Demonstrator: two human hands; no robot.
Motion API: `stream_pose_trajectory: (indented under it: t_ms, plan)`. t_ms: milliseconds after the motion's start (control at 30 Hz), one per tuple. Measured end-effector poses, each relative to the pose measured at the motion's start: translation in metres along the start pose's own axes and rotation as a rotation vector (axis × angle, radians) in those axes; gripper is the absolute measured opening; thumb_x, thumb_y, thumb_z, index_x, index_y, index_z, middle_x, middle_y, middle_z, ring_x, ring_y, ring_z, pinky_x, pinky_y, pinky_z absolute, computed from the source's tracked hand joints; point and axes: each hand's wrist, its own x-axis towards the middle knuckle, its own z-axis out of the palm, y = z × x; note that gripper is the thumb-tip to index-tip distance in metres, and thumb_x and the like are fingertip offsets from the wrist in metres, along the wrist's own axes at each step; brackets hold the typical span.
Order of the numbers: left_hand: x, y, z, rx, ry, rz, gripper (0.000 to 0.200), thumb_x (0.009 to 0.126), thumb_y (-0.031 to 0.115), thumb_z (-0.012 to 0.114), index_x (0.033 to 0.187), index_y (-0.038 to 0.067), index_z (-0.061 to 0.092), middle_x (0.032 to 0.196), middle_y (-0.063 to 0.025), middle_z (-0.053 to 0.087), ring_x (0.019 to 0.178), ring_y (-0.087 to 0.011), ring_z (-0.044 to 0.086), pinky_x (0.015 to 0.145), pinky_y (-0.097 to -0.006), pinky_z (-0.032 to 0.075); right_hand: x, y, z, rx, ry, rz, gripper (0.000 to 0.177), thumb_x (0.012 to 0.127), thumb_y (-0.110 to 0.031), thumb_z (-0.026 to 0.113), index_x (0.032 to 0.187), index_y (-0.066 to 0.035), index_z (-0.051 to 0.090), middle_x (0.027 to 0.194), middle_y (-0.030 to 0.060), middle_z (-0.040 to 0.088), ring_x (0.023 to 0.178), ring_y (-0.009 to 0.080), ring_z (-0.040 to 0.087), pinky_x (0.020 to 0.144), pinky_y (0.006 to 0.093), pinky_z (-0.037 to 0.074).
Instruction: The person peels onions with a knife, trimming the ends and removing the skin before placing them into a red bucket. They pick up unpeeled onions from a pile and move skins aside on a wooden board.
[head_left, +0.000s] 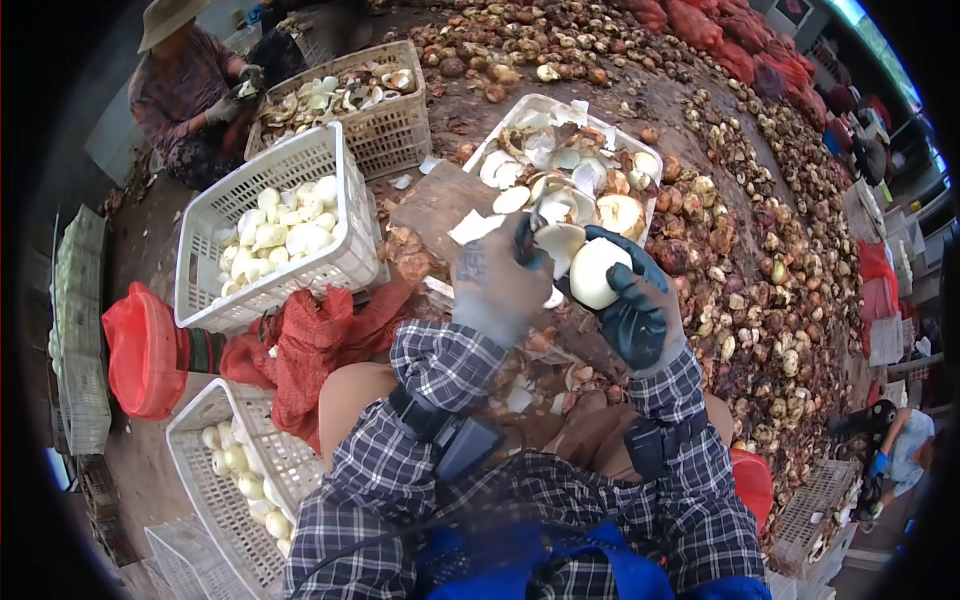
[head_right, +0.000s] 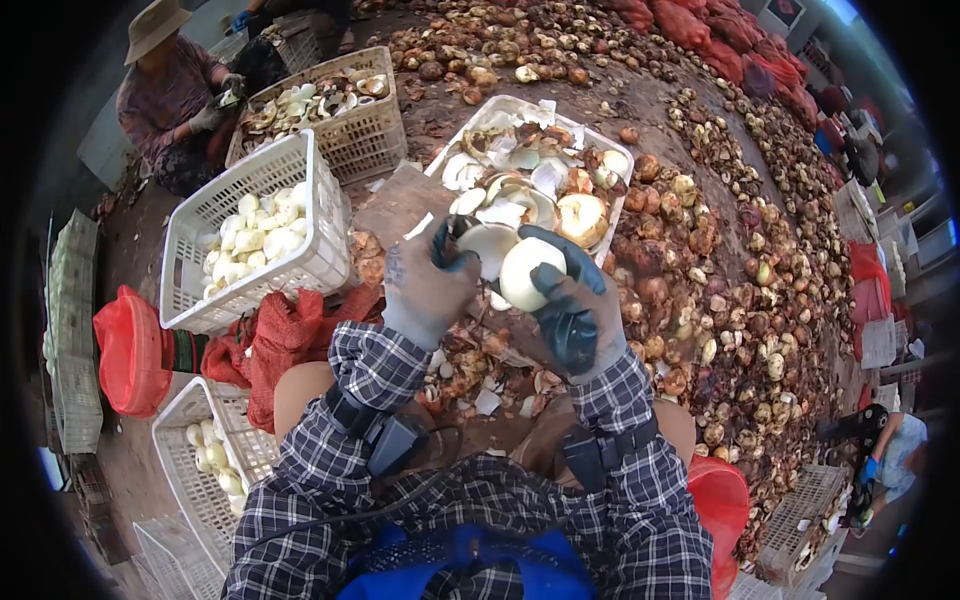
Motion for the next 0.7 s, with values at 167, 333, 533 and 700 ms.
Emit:
stream_pose_trajectory:
  t_ms: [167, 333, 533, 700]
  plan:
    - [0.029, -0.035, 0.02, 0.174, 0.039, -0.155, 0.035, 0.076, 0.025, 0.068, 0.105, 0.006, 0.063, 0.085, -0.0166, 0.068, 0.085, -0.0328, 0.065, 0.079, -0.0419, 0.05, 0.003, -0.01, -0.018, 0.368, -0.11, 0.032, 0.059, 0.088, -0.019, 0.059, 0.136, 0.008, 0.036, 0.126, 0.0257, 0.053, 0.112, 0.0355, 0.057, 0.097, 0.0452, 0.05]
    - [0.021, -0.045, 0.033, -0.138, -0.279, -0.201, 0.028, 0.083, 0.016, 0.066, 0.107, 0.002, 0.064, 0.09, -0.012, 0.069, 0.068, -0.0192, 0.066, 0.054, -0.0312, 0.052, -0.088, -0.094, -0.086, 0.11, 0.072, -0.305, 0.065, 0.086, -0.028, 0.061, 0.134, 0.01, 0.039, 0.124, 0.0246, 0.054, 0.109, 0.0355, 0.058, 0.095, 0.0425, 0.05]
    - [-0.017, -0.023, 0.047, -0.223, -0.527, -0.346, 0.012, 0.087, 0.011, 0.061, 0.086, -0.001, 0.063, 0.06, -0.0083, 0.061, 0.041, -0.0121, 0.053, 0.036, -0.0245, 0.041, -0.295, -0.147, -0.137, -0.246, 0.744, -0.497, 0.044, 0.085, -0.015, 0.061, 0.121, 0.008, 0.05, 0.112, 0.017, 0.061, 0.103, 0.0285, 0.063, 0.087, 0.0399, 0.055]
    - [-0.015, -0.1, 0.088, -0.208, -0.454, -0.25, 0.015, 0.087, 0.016, 0.063, 0.088, 0.002, 0.064, 0.064, -0.0075, 0.063, 0.044, -0.0134, 0.054, 0.039, -0.0264, 0.043, -0.405, -0.095, -0.193, -0.888, 1.106, 0.369, 0.059, 0.071, -0.021, 0.075, 0.118, 0.009, 0.056, 0.106, 0.0148, 0.065, 0.084, 0.0202, 0.065, 0.077, 0.032, 0.053]
